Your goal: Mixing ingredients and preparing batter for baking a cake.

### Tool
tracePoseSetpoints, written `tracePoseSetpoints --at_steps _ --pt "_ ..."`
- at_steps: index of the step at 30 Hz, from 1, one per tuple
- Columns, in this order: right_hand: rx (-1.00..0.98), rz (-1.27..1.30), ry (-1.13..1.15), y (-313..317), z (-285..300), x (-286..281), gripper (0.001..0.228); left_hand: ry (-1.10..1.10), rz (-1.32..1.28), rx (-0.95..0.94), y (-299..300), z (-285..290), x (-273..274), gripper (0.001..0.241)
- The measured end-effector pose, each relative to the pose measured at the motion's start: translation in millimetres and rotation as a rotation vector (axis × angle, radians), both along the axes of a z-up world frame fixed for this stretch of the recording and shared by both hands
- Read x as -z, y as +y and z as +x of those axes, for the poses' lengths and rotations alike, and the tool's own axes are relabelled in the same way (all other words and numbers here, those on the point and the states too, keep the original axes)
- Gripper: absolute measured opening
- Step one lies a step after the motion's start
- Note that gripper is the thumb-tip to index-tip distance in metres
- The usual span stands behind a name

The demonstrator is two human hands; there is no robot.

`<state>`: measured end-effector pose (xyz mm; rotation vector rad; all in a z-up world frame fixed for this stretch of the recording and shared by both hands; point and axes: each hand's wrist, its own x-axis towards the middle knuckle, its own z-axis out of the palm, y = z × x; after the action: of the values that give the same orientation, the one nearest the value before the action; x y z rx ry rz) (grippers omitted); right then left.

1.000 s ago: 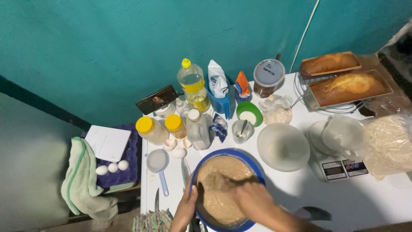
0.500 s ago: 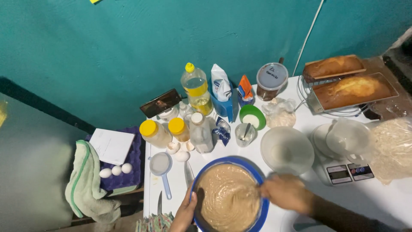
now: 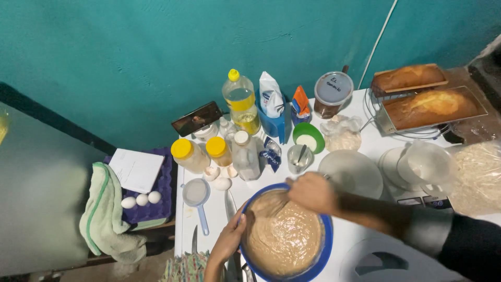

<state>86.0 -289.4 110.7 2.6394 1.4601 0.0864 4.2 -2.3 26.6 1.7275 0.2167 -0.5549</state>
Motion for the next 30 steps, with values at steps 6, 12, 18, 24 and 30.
tracePoseSetpoints --at_steps 6,12,18,24,30 --pt "0.034 -0.182 0.091 29 -26 -1 0.025 0.187 0.16 -0.04 -27 -5 -90 0.05" --pt "0.08 -0.049 -0.021 13 -13 -11 0.021 -0.062 0.015 -0.055 -2 -1 1 0.05" --pt "0.394 -0.011 0.126 -39 -22 38 0.018 -0.016 0.095 -0.125 -9 -15 -3 0.051" --pt "0.747 -0.085 1.197 -61 -97 18 0.034 0.038 -0.268 -0.482 -28 -31 24 0.053" --pt "0.295 0.764 1.155 -16 -167 143 0.024 -0.058 -0.138 -0.457 -52 -49 15 0.053"
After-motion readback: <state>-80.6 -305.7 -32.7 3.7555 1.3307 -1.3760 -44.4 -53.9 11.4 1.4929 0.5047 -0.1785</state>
